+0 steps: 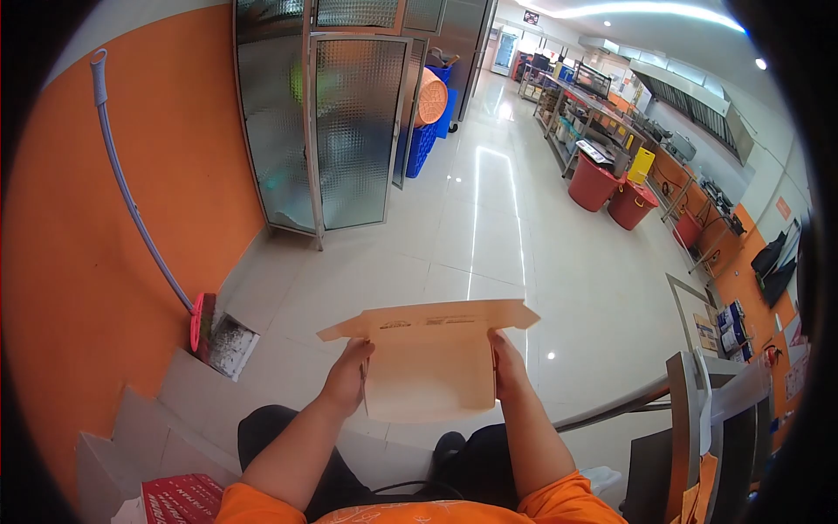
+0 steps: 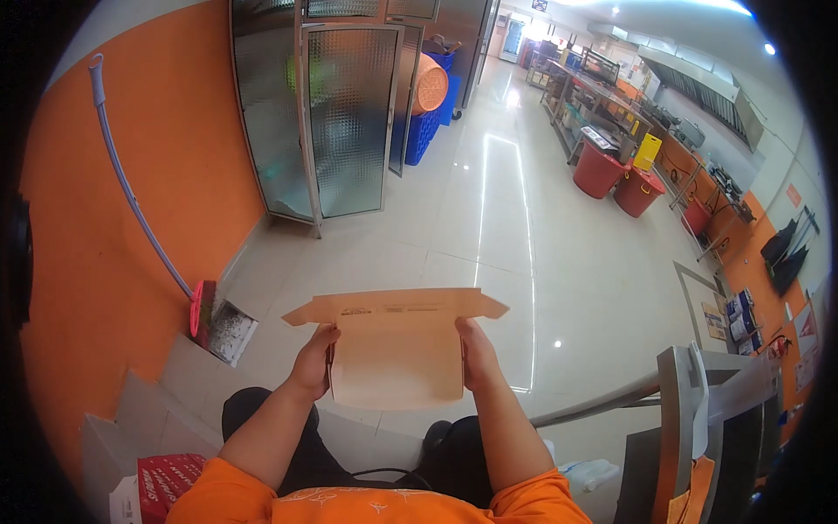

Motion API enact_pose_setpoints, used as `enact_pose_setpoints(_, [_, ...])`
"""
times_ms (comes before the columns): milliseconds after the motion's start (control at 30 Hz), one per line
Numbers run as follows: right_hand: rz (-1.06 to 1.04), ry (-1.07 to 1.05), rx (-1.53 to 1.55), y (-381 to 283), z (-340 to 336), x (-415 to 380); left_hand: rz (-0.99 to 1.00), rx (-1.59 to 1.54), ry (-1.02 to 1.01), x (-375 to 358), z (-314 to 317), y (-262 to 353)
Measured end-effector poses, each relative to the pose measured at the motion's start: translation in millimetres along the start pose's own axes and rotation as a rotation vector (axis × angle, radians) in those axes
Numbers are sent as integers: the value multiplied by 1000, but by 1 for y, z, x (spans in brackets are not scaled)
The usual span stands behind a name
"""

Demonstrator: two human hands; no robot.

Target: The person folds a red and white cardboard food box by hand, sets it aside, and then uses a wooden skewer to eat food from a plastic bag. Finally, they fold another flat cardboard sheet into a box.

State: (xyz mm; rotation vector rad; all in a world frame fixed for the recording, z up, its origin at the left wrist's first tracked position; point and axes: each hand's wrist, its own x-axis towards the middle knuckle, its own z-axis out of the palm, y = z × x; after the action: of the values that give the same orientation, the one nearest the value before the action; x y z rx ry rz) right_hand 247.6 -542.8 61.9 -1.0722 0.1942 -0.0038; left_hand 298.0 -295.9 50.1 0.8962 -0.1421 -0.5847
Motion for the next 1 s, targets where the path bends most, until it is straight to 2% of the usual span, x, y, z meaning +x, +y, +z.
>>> enact_pose_setpoints(33, [47,68,-37,2,3,0,-2,-1,1,1,-5,-3])
enact_pose_setpoints(133, [4,100,-131,20,-1,1,5,-60,0,2,-12,-9])
enact_pose_setpoints(200, [-77,79,-107,28,-5,5,178,193,57,1,-12,-8])
enact_pose_setpoints(233, [-159,57,-84,31,-5,5,178,193,57,1,-11,-8])
enact_pose_setpoints(300, [-164,37,-4,33,0,-3,296,313,94,0,-8,-10])
enact_pose_setpoints(400, [-160,49,99,33,6,-8,172,222,53,-2,-14,-22])
enact_pose_setpoints(433, [-151,79,120,33,6,-8,170,222,52,-2,-14,-23])
enact_pose_setpoints(533, [-170,159,-1,36,6,-3,188,381,227,-2,-4,-22])
enact_pose_setpoints(600, [-182,182,-58,37,4,-4,198,392,229,2,-7,-27])
enact_pose_setpoints(667, [-287,147,-81,35,5,-2,217,406,229,6,-12,-26])
enact_pose_setpoints(733, [-288,144,-46,24,10,-5,85,414,186,9,-16,-24])
enact_pose_setpoints(800, [-289,131,-17,19,8,-4,128,398,226,11,-18,-29])
enact_pose_setpoints(867, [-299,452,-215,24,1,3,174,385,268,19,-26,-31])
enact_pose_setpoints(933, [-331,513,-227,27,-5,6,163,170,399,27,-36,-30])
enact_pose_setpoints(967, [-361,578,-242,27,-7,6,168,175,397,28,-39,-29])
enact_pose_setpoints(1000, [-565,514,-417,29,-1,3,166,183,406,28,-37,-25])
